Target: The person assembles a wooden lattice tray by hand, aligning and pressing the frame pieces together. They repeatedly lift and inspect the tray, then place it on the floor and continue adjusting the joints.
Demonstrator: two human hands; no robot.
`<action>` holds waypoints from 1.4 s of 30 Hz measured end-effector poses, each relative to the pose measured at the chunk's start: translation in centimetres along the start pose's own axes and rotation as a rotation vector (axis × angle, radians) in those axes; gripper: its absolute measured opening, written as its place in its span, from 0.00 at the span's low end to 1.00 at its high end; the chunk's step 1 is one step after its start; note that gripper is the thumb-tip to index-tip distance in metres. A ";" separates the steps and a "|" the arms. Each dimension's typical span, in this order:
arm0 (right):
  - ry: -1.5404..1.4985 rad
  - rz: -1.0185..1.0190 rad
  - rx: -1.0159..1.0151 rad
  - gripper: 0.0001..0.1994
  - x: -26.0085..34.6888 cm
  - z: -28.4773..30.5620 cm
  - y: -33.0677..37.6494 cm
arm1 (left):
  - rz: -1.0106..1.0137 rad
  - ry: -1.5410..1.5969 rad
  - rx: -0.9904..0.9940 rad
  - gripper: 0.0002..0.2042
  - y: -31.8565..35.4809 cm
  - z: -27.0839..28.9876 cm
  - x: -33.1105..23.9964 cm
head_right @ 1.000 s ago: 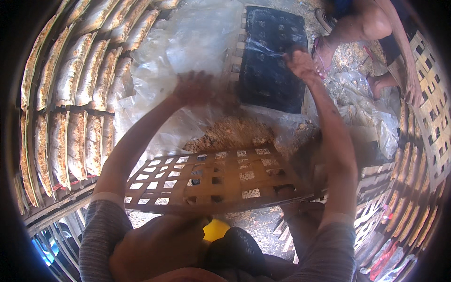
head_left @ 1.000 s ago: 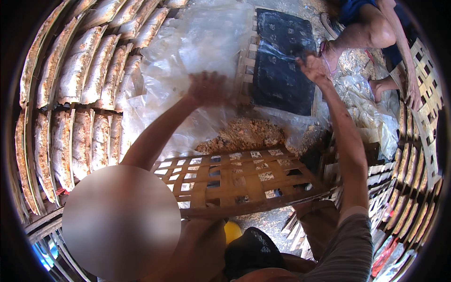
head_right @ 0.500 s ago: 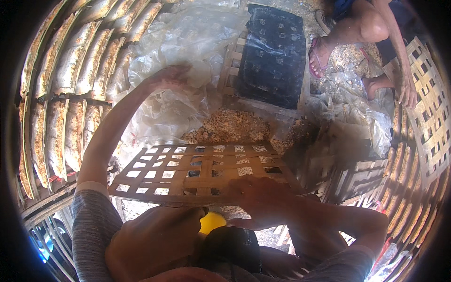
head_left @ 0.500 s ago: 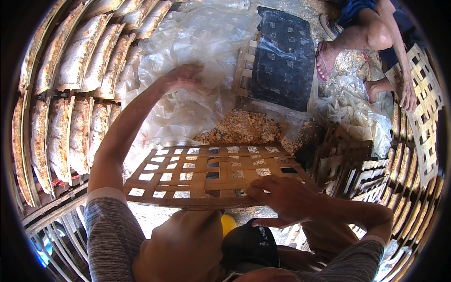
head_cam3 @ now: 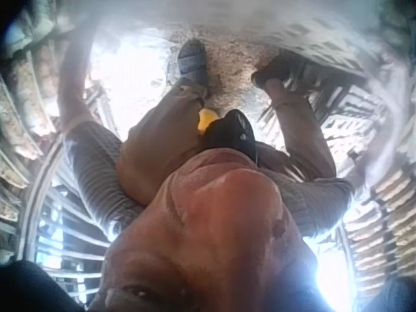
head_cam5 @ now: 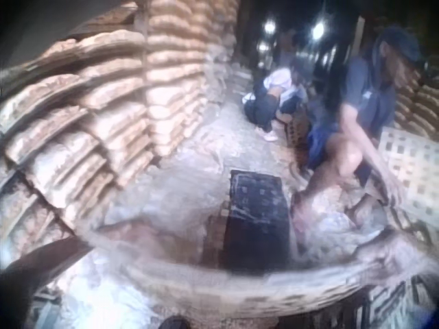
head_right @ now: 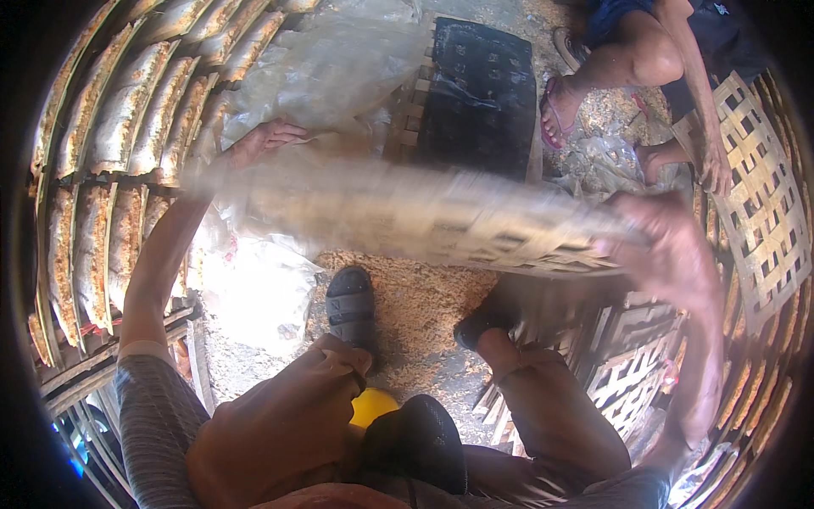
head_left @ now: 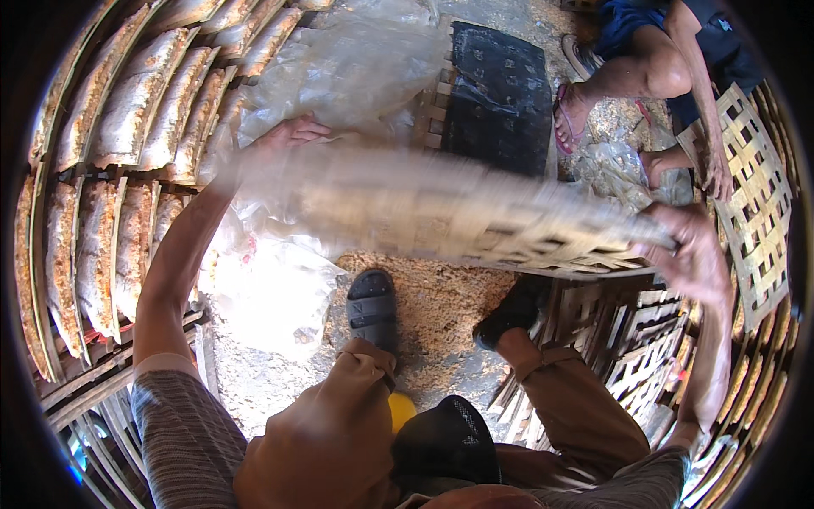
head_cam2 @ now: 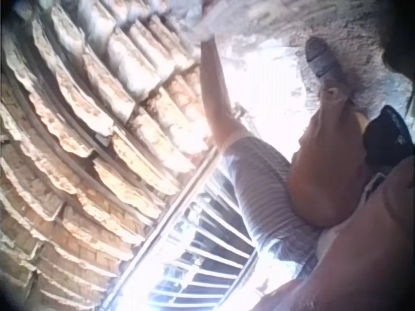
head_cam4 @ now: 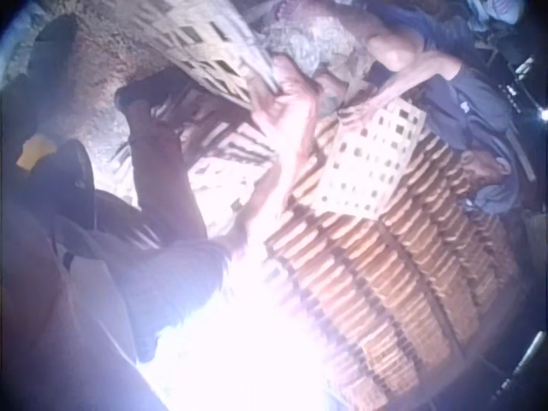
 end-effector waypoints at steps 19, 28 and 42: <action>-1.228 -0.213 -0.803 0.15 -25.1 -2.5 -13.0 | -0.367 0.054 -0.245 0.22 -5.2 -21.5 -17.5; 0.350 -0.620 -0.064 0.38 -32.0 -8.2 -12.6 | -0.475 -0.540 -0.483 0.14 -3.4 -21.1 -9.5; 0.010 -0.229 -0.094 0.26 -8.7 -4.1 11.3 | -0.366 -0.671 -0.164 0.11 19.3 -21.0 -25.5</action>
Point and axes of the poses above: each hand's wrist, its own y-axis away from the middle knuckle, its own z-axis out of the back of the hand, x = y × z, the point moved 8 cm from there along -y, towards the middle knuckle, and after that the axes turned 4 degrees about -y, right-handed, at the moved point
